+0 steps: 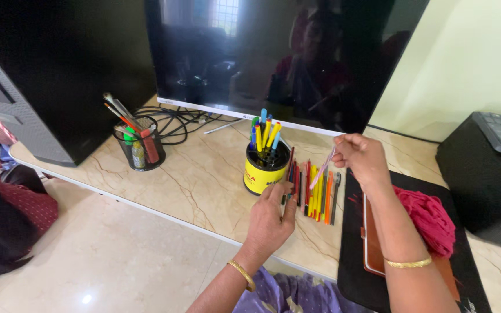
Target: The person wipes a brown notebook with a pink cloth, then removes pens and markers from a yellow container, places them on the desk, and wipes the container with the cloth.
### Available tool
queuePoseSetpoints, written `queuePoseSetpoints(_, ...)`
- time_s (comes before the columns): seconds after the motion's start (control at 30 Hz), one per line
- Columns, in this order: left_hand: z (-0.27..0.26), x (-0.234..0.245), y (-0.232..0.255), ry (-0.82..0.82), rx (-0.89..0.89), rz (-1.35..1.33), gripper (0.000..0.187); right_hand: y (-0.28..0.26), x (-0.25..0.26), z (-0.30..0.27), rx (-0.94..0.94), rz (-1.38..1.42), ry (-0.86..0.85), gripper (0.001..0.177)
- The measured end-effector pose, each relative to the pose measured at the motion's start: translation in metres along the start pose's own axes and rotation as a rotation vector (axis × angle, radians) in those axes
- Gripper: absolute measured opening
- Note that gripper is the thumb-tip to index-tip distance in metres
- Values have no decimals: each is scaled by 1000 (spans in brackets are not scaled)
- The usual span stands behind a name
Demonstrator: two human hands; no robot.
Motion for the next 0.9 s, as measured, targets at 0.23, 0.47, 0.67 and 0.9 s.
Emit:
queuePoseSetpoints(0.23,-1,-15,7,-286,-292,111,34,77,1,34,-198,-297,-76,25)
queuePoseSetpoints(0.47,-6,-24,10,-495,-362,178,42,73,-12,20,-223,-466,-33,26)
queuePoseSetpoints(0.67,-7,-21,10,-386,-340,181,36,38,-21,-7,-113,-543,29,32)
queuePoseSetpoints(0.9,-2,9,11,136,-150,400,40,-5,-46,-30,216,-310,-86,33)
Point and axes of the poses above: each hand's wrist, its own z-axis towards the middle knuckle, its own x-axis out of the back of the hand, y = z × x, the point moved 2 cm from there along z, towards the middle knuckle, and after that the axes turned 11 degrees about -x, right-handed, at the moved point
